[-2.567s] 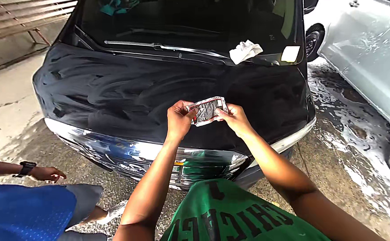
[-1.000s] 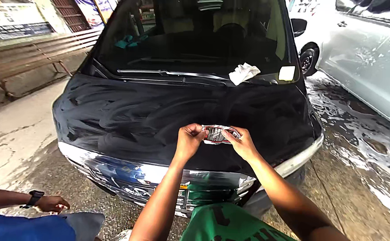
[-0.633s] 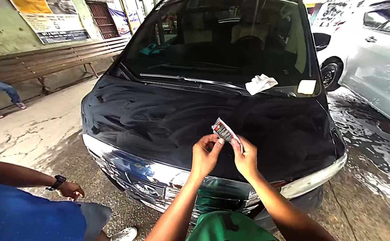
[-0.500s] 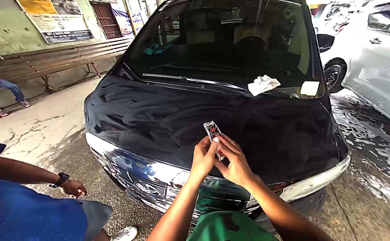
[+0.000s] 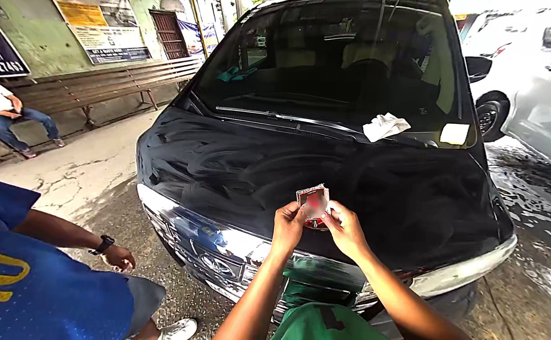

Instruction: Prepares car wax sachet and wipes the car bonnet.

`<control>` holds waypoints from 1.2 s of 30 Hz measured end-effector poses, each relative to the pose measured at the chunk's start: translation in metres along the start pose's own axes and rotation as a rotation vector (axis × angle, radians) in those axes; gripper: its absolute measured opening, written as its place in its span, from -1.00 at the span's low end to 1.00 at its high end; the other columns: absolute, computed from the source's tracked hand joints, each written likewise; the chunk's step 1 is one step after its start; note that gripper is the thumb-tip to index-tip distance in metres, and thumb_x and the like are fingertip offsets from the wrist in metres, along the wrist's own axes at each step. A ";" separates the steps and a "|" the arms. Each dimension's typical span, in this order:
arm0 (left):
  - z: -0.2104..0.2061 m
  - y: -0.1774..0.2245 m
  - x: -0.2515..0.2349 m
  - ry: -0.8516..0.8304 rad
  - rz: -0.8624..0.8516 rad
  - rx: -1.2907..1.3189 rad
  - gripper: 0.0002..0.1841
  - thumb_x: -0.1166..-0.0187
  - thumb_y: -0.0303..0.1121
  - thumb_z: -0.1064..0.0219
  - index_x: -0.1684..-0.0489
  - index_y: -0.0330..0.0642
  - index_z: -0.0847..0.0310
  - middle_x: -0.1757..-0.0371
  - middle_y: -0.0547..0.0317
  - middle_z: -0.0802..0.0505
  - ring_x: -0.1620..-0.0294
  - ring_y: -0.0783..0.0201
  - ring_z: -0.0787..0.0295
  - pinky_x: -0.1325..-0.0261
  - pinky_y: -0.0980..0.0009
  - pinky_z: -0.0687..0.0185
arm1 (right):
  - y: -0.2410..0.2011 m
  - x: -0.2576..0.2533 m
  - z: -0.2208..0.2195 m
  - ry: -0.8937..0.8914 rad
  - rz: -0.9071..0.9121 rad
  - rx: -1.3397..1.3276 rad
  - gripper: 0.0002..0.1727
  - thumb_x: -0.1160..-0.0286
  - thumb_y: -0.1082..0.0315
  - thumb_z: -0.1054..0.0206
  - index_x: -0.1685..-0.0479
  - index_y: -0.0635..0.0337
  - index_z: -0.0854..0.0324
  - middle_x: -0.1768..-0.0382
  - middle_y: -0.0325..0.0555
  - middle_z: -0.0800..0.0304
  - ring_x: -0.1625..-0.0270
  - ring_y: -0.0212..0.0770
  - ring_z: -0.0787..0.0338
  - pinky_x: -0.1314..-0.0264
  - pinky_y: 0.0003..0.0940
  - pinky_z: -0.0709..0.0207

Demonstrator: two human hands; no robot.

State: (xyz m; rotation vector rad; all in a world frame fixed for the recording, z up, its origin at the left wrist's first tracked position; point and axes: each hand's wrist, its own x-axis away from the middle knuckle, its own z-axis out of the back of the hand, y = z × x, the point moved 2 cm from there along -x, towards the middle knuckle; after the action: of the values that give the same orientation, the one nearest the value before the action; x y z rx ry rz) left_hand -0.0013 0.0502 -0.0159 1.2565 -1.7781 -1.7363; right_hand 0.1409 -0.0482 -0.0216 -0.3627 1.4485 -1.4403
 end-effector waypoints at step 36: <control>0.029 -0.018 0.035 0.149 0.228 0.326 -0.71 -0.72 -0.22 -0.32 0.35 -0.24 -0.71 0.40 0.13 -0.83 0.39 0.33 -0.76 0.21 0.33 -0.72 | 0.007 0.031 -0.040 -0.201 -0.116 -0.270 -0.86 -0.73 0.34 -0.25 0.06 0.23 -0.64 0.31 -0.28 -0.80 0.28 -0.41 -0.76 0.09 -0.38 -0.72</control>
State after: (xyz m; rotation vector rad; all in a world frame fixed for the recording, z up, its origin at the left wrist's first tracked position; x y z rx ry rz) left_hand -0.0365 0.0435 -0.0497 1.2102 -2.0781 -1.2329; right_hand 0.0985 -0.0486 -0.0503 -0.7500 1.4778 -1.2588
